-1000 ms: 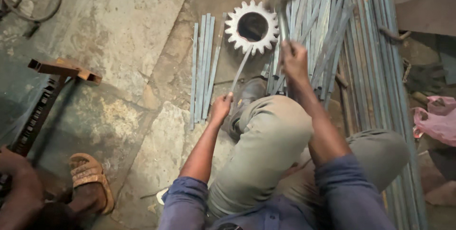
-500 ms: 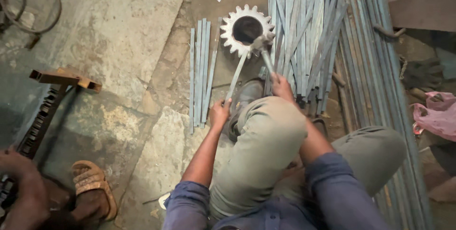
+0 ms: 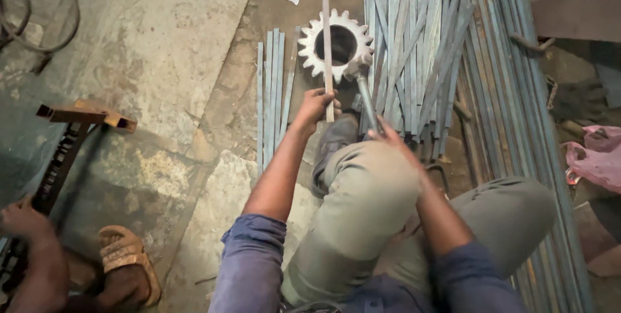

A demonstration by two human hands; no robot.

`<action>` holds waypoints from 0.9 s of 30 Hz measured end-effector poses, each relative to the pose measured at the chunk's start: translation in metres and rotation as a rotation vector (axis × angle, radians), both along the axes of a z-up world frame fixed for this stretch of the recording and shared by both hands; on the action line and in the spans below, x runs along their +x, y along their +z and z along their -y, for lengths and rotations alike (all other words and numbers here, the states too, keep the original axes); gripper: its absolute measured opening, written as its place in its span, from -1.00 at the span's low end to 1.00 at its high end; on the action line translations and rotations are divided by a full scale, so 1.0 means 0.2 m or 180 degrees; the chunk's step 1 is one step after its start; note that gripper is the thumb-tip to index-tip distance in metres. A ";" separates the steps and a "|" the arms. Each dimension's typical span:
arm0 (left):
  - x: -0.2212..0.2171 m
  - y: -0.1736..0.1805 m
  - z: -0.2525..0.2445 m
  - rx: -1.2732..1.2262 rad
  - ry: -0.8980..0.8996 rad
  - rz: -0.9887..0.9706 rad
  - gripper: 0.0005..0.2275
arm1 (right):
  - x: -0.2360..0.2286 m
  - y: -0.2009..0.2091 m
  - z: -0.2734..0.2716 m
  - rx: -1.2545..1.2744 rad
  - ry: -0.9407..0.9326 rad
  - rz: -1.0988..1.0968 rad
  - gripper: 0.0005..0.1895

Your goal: The person sits on the floor and repeatedly hammers thin metal rods against a large white gear-like object. Sparks fly during the hammering process. The person handles the rods one by one, striking them against the gear and then placing them aside.

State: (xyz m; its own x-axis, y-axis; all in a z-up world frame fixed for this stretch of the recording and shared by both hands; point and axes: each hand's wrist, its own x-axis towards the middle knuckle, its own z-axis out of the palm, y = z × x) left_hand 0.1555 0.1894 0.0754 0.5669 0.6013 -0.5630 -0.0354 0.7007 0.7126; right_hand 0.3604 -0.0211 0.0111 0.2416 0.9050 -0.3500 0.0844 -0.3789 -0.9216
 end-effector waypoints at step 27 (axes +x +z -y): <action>0.24 -0.20 -0.36 -0.0506 0.0933 0.0896 -0.73 | -0.03 -0.20 0.19 0.0034 -0.0810 -0.0254 -0.69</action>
State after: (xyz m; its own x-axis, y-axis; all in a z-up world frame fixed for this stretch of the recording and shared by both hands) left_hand 0.2037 0.2623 0.0346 0.5299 0.6779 -0.5096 -0.4266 0.7324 0.5307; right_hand 0.3539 -0.0595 -0.0298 0.4338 0.8225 -0.3679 -0.0854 -0.3690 -0.9255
